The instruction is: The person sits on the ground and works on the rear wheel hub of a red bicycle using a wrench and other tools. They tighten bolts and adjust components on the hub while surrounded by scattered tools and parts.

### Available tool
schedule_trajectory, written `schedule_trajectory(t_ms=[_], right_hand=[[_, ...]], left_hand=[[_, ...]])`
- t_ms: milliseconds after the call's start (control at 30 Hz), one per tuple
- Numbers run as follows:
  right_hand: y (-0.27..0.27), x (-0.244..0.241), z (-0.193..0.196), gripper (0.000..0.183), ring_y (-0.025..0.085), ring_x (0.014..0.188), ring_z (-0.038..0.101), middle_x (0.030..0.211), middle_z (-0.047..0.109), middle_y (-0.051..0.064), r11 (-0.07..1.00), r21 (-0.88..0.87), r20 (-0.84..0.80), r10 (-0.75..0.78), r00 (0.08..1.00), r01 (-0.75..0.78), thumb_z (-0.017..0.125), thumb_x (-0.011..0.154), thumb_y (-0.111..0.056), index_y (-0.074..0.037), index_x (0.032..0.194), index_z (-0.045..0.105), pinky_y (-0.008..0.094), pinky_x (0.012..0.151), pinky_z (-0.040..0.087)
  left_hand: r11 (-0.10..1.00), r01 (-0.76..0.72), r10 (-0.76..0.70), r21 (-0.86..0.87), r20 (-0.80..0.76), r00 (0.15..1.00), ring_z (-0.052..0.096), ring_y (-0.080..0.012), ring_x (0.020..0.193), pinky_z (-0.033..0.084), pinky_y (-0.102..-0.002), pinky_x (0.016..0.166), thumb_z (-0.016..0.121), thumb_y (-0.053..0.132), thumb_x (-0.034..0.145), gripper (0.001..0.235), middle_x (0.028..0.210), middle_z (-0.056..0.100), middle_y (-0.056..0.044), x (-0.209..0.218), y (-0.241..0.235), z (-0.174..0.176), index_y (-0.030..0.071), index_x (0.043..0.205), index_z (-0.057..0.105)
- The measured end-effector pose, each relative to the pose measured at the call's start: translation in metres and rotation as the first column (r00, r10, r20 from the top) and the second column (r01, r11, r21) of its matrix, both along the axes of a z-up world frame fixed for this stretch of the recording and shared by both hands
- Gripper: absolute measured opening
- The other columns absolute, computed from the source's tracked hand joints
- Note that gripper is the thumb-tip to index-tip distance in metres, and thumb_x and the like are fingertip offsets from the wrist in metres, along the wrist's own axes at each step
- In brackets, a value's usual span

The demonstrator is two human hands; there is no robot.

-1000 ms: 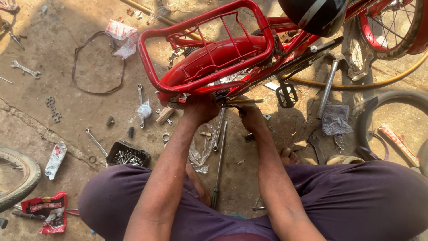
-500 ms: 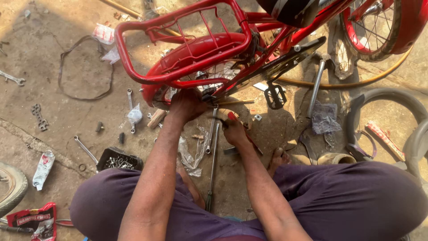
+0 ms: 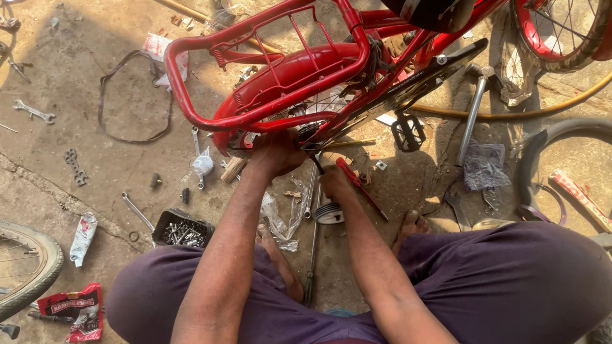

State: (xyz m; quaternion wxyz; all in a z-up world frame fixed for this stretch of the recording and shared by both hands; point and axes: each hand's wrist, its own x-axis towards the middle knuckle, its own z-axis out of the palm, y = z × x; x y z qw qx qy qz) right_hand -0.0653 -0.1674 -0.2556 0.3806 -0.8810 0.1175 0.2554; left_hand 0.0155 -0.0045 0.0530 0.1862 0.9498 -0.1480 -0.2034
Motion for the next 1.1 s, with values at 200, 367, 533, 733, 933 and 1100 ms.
schedule_trajectory(t_ms=[200, 367, 533, 733, 933, 1100], right_hand=[[-0.047, 0.027, 0.08, 0.031, 0.037, 0.113, 0.065, 0.118, 0.069, 0.019, 0.973, -0.13, -0.043, -0.199, 0.979, 0.192, 0.072, 0.093, -0.027, -0.01, 0.119, 0.073, 0.048, 0.096, 0.051], [-0.064, 0.043, 0.113, 0.026, 0.036, 0.1, 0.072, 0.106, 0.075, 0.02, 0.973, -0.181, 0.122, -0.125, 0.985, 0.146, 0.065, 0.092, -0.012, -0.01, 0.116, 0.075, 0.047, 0.09, 0.057], [-0.083, 0.063, 0.111, 0.029, 0.035, 0.093, 0.074, 0.105, 0.075, 0.02, 0.976, -0.214, 0.143, -0.002, 0.99, 0.032, 0.062, 0.095, -0.009, -0.015, 0.12, 0.076, 0.045, 0.086, 0.058], [-0.092, 0.069, 0.105, 0.03, 0.035, 0.092, 0.073, 0.108, 0.075, 0.019, 0.968, -0.177, 0.274, 0.221, 0.936, -0.176, 0.065, 0.094, -0.01, -0.015, 0.121, 0.075, 0.044, 0.084, 0.058], [-0.082, 0.068, 0.106, 0.035, 0.031, 0.09, 0.075, 0.104, 0.075, 0.018, 0.999, -0.029, 0.219, 0.023, 0.975, -0.017, 0.061, 0.09, -0.003, -0.015, 0.12, 0.075, 0.042, 0.082, 0.059], [-0.067, 0.047, 0.108, 0.039, 0.038, 0.092, 0.067, 0.096, 0.069, 0.023, 0.983, -0.143, 0.501, -0.026, 0.865, 0.112, 0.064, 0.08, 0.001, -0.012, 0.114, 0.078, 0.047, 0.081, 0.055]], left_hand=[[0.998, 0.06, -0.06, 0.003, 0.033, 0.998, 0.07, -0.0399, 0.092, 0.055, -0.049, 0.081, 0.061, 0.022, 0.078, 0.027, 0.093, 0.072, -0.023, 0.002, 0.0, 0.002, 0.004, 0.094, 0.073], [0.994, 0.05, -0.052, -0.095, -0.011, 0.999, 0.069, -0.0372, 0.093, 0.055, -0.048, 0.082, 0.065, 0.022, 0.078, 0.03, 0.095, 0.072, -0.022, 0.005, -0.002, 0.005, 0.003, 0.1, 0.072], [0.998, 0.069, -0.068, 0.003, -0.111, 0.992, 0.071, -0.0327, 0.097, 0.056, -0.045, 0.087, 0.067, 0.019, 0.076, 0.03, 0.099, 0.073, -0.018, 0.012, 0.001, -0.01, 0.006, 0.102, 0.074], [0.994, 0.11, -0.1, 0.018, -0.289, 0.952, 0.071, -0.0278, 0.092, 0.057, -0.042, 0.086, 0.064, 0.017, 0.081, 0.025, 0.097, 0.075, -0.015, 0.035, 0.006, -0.049, 0.011, 0.102, 0.075], [0.996, 0.07, -0.09, -0.061, -0.435, 0.896, 0.067, -0.0217, 0.085, 0.056, -0.04, 0.077, 0.058, 0.006, 0.08, 0.031, 0.092, 0.075, -0.009, 0.052, 0.018, -0.065, 0.016, 0.104, 0.075], [0.994, 0.079, -0.104, -0.073, -0.448, 0.888, 0.067, -0.0269, 0.091, 0.054, -0.043, 0.084, 0.061, 0.014, 0.083, 0.028, 0.097, 0.073, -0.013, 0.054, 0.012, -0.054, 0.012, 0.107, 0.073]])
